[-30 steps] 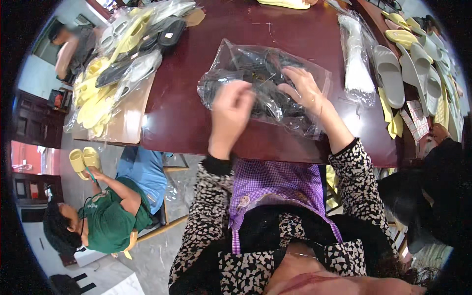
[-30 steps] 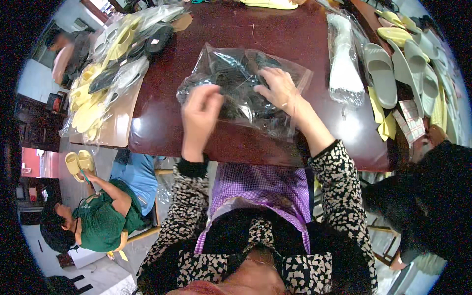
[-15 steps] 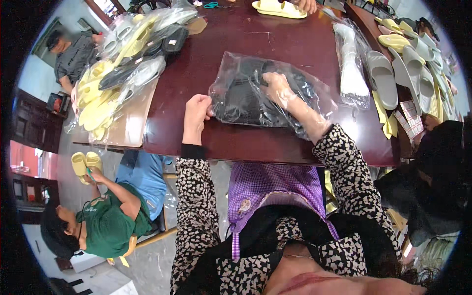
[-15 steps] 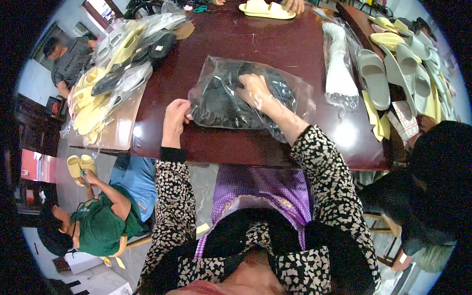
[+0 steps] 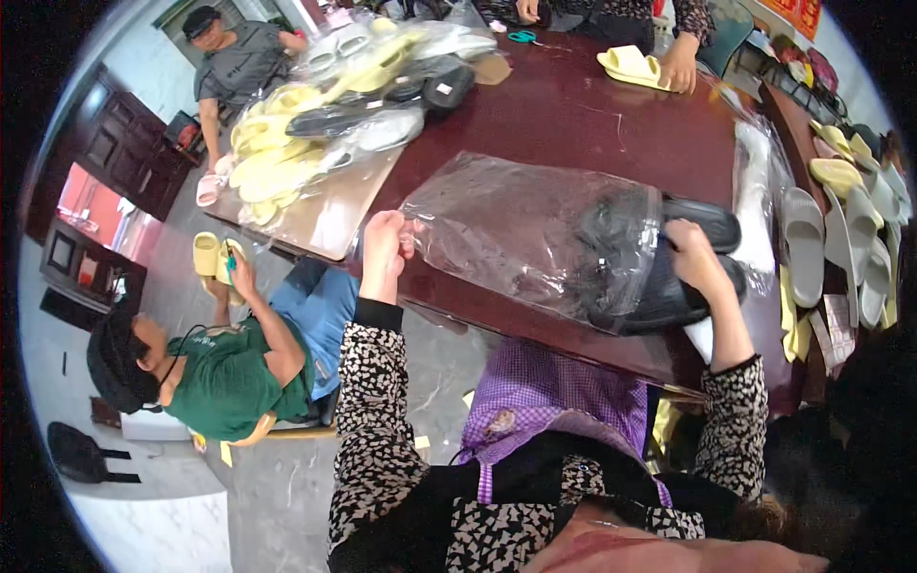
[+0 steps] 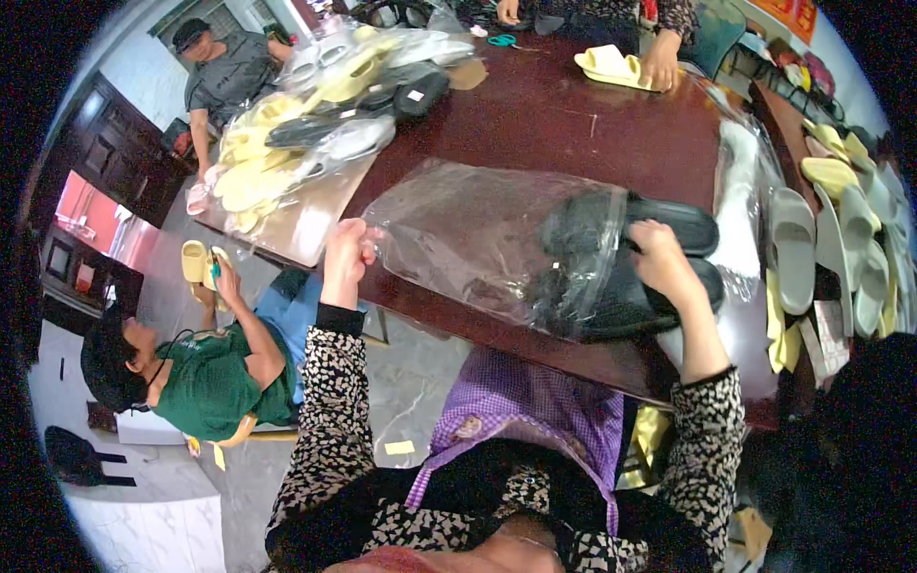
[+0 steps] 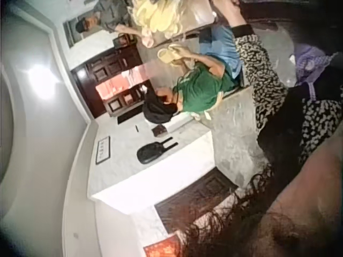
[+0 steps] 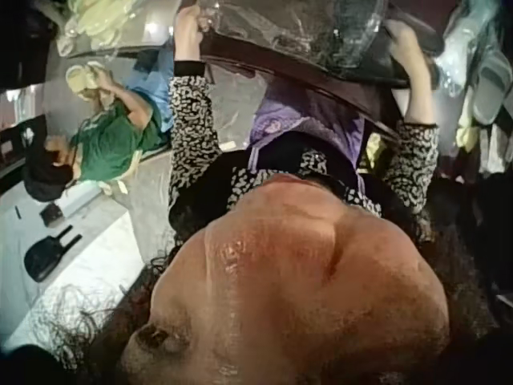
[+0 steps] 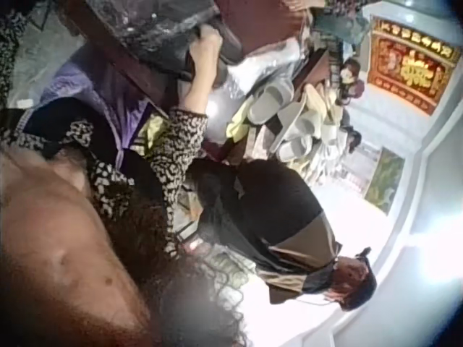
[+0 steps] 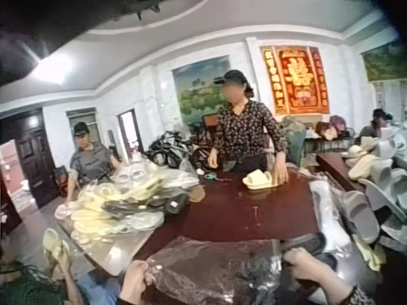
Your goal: The person fastens pairs of slippers together by threading plastic fasteners through them by hand.
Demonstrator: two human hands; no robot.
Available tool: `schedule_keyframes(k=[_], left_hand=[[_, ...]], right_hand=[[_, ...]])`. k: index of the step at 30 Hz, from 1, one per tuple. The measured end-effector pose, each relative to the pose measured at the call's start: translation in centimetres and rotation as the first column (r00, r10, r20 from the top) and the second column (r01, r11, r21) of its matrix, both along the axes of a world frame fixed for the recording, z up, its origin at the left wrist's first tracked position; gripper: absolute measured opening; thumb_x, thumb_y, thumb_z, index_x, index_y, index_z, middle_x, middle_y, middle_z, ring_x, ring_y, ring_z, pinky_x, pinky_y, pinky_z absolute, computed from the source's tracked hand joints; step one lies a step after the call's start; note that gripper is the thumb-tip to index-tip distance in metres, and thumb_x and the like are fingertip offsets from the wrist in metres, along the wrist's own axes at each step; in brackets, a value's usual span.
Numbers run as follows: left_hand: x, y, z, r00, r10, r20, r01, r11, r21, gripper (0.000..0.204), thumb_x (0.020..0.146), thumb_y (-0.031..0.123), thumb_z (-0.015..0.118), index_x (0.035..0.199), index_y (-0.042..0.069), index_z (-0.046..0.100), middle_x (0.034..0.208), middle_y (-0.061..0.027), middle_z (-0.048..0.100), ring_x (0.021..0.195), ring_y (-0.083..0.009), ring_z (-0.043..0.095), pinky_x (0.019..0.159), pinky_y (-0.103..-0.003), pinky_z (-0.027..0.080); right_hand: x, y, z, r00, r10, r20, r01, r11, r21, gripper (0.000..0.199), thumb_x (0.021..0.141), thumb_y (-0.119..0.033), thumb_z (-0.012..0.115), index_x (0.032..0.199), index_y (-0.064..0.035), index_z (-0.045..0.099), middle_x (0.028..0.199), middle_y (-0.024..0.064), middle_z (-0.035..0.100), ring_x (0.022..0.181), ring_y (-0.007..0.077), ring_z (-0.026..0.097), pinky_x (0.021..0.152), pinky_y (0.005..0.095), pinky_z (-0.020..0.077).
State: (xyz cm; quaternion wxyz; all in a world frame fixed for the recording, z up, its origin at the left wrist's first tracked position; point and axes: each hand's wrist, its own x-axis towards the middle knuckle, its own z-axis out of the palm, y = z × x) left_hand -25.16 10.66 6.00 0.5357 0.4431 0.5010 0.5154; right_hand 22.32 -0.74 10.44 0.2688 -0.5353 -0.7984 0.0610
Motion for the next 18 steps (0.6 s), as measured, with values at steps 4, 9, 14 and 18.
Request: schedule_keyframes(k=[4,9,14,18], left_hand=[[1.1,1.3,6.3,0.992,-0.009,0.123,-0.004,0.994,0.109,0.011,0.089,0.014,0.051,0.088,0.004,0.051,0.077,-0.0157,0.063,0.050,-0.0190,0.056,0.041,-0.030,0.047],[0.3,8.4,16.7,0.964,-0.149,0.220,0.017,0.861,0.509,0.004,0.089,0.008,0.053,0.089,0.004,0.051,0.079,-0.0107,0.059,0.068,-0.0209,0.060,0.060,-0.034,0.053],[4.0,9.6,25.9,0.950,-0.019,0.313,-0.219,0.674,0.706,0.002,0.088,0.001,0.053,0.088,0.002,0.051,0.079,-0.0077,0.056,0.072,-0.0170,0.058,0.065,-0.028,0.049],[-0.3,13.9,27.3,0.957,-0.026,0.289,-0.244,0.465,0.851,0.002,0.089,0.002,0.053,0.089,0.001,0.051,0.085,-0.0062,0.057,0.076,-0.0146,0.057,0.069,-0.026,0.047]], right_hand=[[3.9,-0.3,-1.0,0.969,-0.244,-0.029,0.245,0.968,0.044,0.018,0.065,0.007,0.056,0.083,0.0031,0.057,0.084,0.0234,0.058,0.086,0.0425,0.053,0.074,0.0442,0.0429],[3.8,0.1,-3.8,0.896,-0.358,-0.264,0.386,0.921,0.059,0.018,0.065,0.010,0.055,0.082,0.0032,0.055,0.085,0.0230,0.057,0.086,0.0432,0.052,0.075,0.0451,0.0425],[4.6,-0.2,-5.4,0.879,-0.443,-0.177,0.458,0.888,0.050,0.019,0.066,0.010,0.054,0.084,0.0024,0.056,0.084,0.0219,0.057,0.085,0.0423,0.051,0.074,0.0452,0.0419],[4.1,-0.3,-6.0,0.889,-0.426,-0.168,0.446,0.889,0.104,0.019,0.068,0.008,0.053,0.086,0.0019,0.055,0.084,0.0207,0.057,0.084,0.0408,0.051,0.073,0.0454,0.0409]])
